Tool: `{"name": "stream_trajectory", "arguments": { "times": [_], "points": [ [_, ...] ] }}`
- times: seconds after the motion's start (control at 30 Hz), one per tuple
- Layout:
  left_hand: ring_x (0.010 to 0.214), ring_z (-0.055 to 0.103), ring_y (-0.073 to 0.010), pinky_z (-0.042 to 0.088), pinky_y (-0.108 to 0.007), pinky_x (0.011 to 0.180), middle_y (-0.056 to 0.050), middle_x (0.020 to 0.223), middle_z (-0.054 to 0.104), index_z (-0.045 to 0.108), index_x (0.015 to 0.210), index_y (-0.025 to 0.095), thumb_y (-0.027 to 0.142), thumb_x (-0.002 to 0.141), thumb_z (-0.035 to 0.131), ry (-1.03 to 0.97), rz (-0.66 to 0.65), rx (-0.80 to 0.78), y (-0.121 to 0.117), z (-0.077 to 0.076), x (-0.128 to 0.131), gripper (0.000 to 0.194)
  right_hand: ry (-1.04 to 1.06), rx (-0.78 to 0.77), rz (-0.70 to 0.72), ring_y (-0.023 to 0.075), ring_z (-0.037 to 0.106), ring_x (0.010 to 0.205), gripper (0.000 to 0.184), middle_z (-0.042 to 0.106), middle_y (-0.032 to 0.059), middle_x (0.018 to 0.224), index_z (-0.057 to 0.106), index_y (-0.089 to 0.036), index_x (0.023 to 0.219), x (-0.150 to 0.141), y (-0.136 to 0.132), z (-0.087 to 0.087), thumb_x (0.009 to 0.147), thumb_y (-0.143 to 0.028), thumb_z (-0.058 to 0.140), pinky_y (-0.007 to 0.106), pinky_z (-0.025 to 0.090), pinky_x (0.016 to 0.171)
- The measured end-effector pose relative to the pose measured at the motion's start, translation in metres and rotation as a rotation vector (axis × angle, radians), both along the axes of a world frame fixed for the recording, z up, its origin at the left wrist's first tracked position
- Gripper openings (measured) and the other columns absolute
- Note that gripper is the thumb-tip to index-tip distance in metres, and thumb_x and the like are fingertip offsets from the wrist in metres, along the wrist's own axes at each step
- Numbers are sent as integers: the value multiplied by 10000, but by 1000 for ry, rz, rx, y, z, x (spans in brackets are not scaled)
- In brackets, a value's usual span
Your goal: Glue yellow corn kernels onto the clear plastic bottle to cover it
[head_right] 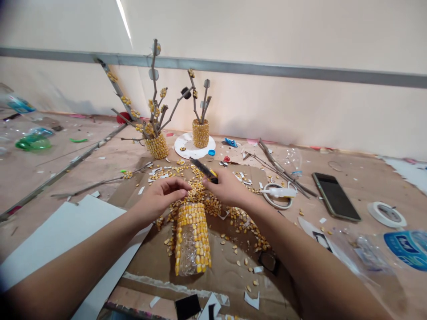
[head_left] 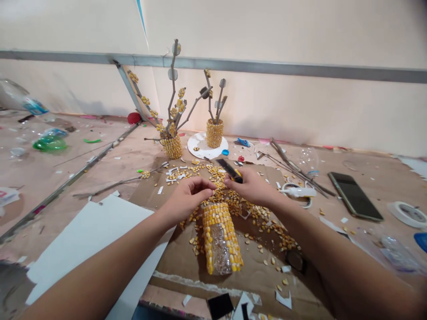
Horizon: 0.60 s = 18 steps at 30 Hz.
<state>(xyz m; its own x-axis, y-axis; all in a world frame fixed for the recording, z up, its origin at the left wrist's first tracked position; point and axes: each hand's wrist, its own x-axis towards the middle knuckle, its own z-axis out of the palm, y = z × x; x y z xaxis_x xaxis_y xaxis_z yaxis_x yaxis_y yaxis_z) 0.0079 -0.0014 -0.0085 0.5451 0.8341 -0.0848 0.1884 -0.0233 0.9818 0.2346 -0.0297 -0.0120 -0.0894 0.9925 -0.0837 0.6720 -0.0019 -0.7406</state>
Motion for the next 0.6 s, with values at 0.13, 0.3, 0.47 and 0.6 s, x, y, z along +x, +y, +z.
{"name": "stream_trajectory", "arguments": {
  "times": [0.13, 0.3, 0.47, 0.6],
  "points": [
    [788, 677, -171, 529, -309, 762, -34, 875, 781, 757, 940, 184, 281, 901, 717, 71, 36, 318, 0, 0, 5, 112, 262, 54, 16, 156, 498, 657, 272, 585, -4, 725, 639, -220, 852, -3, -4, 7, 971, -459, 583, 298, 412, 635],
    [791, 706, -170, 541, -293, 770, -24, 871, 806, 769, 910, 206, 295, 915, 770, 31, 77, 585, -4, 1, 14, 88, 454, 55, 17, 135, 407, 568, 329, 471, -46, 627, 625, -228, 846, -14, -10, 8, 924, -548, 623, 295, 344, 554],
    [762, 720, -183, 558, -308, 767, -33, 853, 819, 782, 869, 221, 332, 934, 770, 40, 130, 747, -6, 1, 16, 130, 523, 34, 6, 133, 409, 571, 371, 473, -49, 609, 636, -226, 832, -19, -13, 9, 884, -591, 680, 294, 330, 545],
    [818, 749, -196, 564, -324, 803, -49, 918, 838, 799, 959, 226, 339, 972, 724, 98, 114, 853, -5, 3, 13, 136, 536, 30, -25, 132, 406, 554, 368, 469, -56, 599, 647, -226, 850, -22, -15, 11, 878, -592, 676, 292, 331, 528]
  ]
}}
